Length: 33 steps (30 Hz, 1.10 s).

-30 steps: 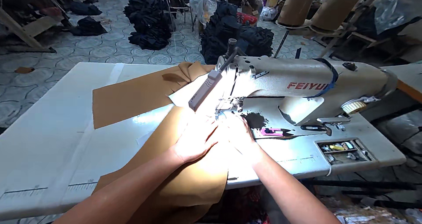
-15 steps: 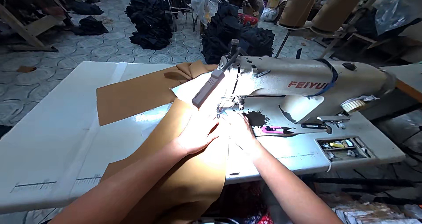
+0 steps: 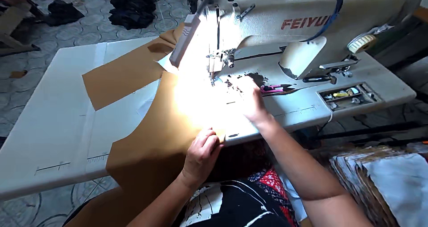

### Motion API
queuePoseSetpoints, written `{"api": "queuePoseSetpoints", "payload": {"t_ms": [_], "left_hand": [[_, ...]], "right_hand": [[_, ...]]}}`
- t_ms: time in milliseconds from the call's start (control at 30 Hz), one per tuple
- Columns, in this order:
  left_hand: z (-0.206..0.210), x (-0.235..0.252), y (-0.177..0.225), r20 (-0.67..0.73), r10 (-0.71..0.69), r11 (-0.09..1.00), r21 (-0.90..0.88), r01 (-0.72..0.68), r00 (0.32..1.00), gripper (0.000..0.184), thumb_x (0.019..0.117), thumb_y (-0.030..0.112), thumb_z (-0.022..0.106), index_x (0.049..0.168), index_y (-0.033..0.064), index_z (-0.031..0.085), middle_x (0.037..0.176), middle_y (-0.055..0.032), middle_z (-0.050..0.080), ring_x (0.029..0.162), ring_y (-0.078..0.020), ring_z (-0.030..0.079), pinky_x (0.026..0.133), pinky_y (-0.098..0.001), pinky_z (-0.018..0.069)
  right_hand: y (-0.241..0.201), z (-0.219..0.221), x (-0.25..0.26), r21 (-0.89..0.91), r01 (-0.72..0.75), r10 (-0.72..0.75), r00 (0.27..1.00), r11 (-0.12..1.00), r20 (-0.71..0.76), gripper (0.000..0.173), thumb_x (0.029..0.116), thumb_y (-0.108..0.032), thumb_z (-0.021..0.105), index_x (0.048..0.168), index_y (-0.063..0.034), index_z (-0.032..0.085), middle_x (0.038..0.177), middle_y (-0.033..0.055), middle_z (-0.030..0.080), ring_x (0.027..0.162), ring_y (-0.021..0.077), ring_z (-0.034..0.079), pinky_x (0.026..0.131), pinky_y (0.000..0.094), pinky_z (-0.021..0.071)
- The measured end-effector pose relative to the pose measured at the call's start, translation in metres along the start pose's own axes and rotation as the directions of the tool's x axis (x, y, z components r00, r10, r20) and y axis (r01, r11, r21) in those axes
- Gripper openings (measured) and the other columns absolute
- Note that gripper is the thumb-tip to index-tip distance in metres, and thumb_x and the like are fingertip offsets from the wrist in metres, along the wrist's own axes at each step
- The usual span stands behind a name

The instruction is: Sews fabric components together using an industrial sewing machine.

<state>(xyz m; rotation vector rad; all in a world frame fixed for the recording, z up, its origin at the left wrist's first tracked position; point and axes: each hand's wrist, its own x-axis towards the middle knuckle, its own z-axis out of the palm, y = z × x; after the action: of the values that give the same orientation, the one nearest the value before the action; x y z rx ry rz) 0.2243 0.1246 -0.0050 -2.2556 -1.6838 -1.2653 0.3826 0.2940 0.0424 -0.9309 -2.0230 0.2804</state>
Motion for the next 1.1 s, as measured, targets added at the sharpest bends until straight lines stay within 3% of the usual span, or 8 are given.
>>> {"api": "queuePoseSetpoints", "payload": {"t_ms": [133,300,400,500,667,800,967,1100], "left_hand": [[0.0,0.001,-0.005,-0.08,0.007,0.997,-0.074,-0.013,0.997,0.017,0.094,0.01,0.064,0.088,-0.0016,0.075,0.097,-0.0167,0.077,0.103,-0.0257,0.075,0.094,-0.0317,0.058],[0.001,0.001,-0.004,-0.099,0.003,0.998,-0.06,-0.009,0.995,0.017,0.0938,0.008,0.062,0.09,-0.0031,0.074,0.102,-0.0187,0.076,0.104,-0.027,0.074,0.093,-0.0324,0.0583],[0.003,0.002,-0.004,-0.081,0.015,0.999,-0.042,-0.018,0.997,0.014,0.0904,0.005,0.062,0.086,-0.003,0.072,0.107,-0.0204,0.075,0.108,-0.0297,0.073,0.095,-0.0352,0.0577],[-0.001,0.007,-0.002,-0.032,0.052,0.999,-0.004,-0.053,0.998,0.013,0.089,0.002,0.062,0.08,-0.0028,0.07,0.112,-0.0208,0.075,0.115,-0.0335,0.07,0.098,-0.0399,0.0566],[-0.01,0.017,0.003,0.117,0.065,0.996,0.045,-0.071,0.991,0.013,0.0905,0.005,0.062,0.082,-0.0008,0.07,0.097,-0.0151,0.075,0.106,-0.0299,0.073,0.091,-0.0407,0.0592],[-0.01,0.019,0.006,0.104,0.089,0.994,0.06,-0.095,0.991,0.015,0.0923,0.006,0.062,0.092,0.0024,0.077,0.095,-0.0121,0.077,0.1,-0.0275,0.075,0.089,-0.0391,0.0602],[-0.008,0.019,0.006,0.074,0.11,0.993,0.034,-0.113,0.991,0.017,0.0908,0.005,0.063,0.09,0.0036,0.079,0.098,-0.0118,0.077,0.102,-0.0264,0.074,0.091,-0.0384,0.0594],[-0.006,0.018,0.005,0.073,0.106,0.993,0.036,-0.109,0.992,0.017,0.092,0.008,0.063,0.092,0.0048,0.08,0.098,-0.0113,0.078,0.101,-0.026,0.075,0.09,-0.0386,0.0596]], "right_hand": [[-0.02,-0.008,-0.063,-0.026,0.025,-0.027,0.998,0.999,-0.058,0.016,0.0886,-0.004,0.064,0.097,0.0041,0.075,0.103,0.022,0.07,0.106,0.0373,0.067,0.095,0.0522,0.0522],[-0.036,0.007,-0.121,0.011,0.139,-0.139,0.99,0.99,-0.006,0.025,0.0901,-0.007,0.062,0.107,-0.0125,0.08,0.099,0.0118,0.071,0.099,0.0281,0.066,0.092,0.0484,0.0512],[-0.047,0.008,-0.125,-0.068,0.215,-0.21,0.975,0.974,0.074,0.024,0.0923,-0.011,0.061,0.106,-0.0173,0.079,0.099,0.0109,0.071,0.099,0.0281,0.066,0.096,0.0487,0.0466],[-0.044,0.001,-0.121,-0.086,0.227,-0.218,0.971,0.97,0.099,0.026,0.0917,-0.01,0.061,0.107,-0.0198,0.081,0.096,0.0108,0.068,0.098,0.0295,0.064,0.093,0.0492,0.0472],[-0.044,-0.007,-0.124,-0.111,0.229,-0.217,0.97,0.967,0.106,0.031,0.0887,-0.007,0.061,0.109,-0.0203,0.081,0.094,0.0096,0.067,0.097,0.0288,0.063,0.094,0.0492,0.0464],[-0.046,-0.011,-0.128,-0.153,0.236,-0.222,0.969,0.96,0.108,0.033,0.0882,-0.008,0.06,0.11,-0.021,0.081,0.094,0.0095,0.068,0.097,0.0279,0.063,0.095,0.0477,0.0457],[-0.045,-0.012,-0.126,-0.106,0.214,-0.203,0.973,0.971,0.106,0.033,0.0865,-0.006,0.061,0.109,-0.0197,0.081,0.091,0.01,0.068,0.095,0.0288,0.064,0.094,0.0485,0.0463],[-0.045,-0.01,-0.119,-0.087,0.166,-0.154,0.979,0.982,0.132,0.029,0.0915,-0.012,0.061,0.113,-0.0179,0.079,0.094,0.0099,0.068,0.097,0.0299,0.065,0.091,0.0513,0.0486]]}}
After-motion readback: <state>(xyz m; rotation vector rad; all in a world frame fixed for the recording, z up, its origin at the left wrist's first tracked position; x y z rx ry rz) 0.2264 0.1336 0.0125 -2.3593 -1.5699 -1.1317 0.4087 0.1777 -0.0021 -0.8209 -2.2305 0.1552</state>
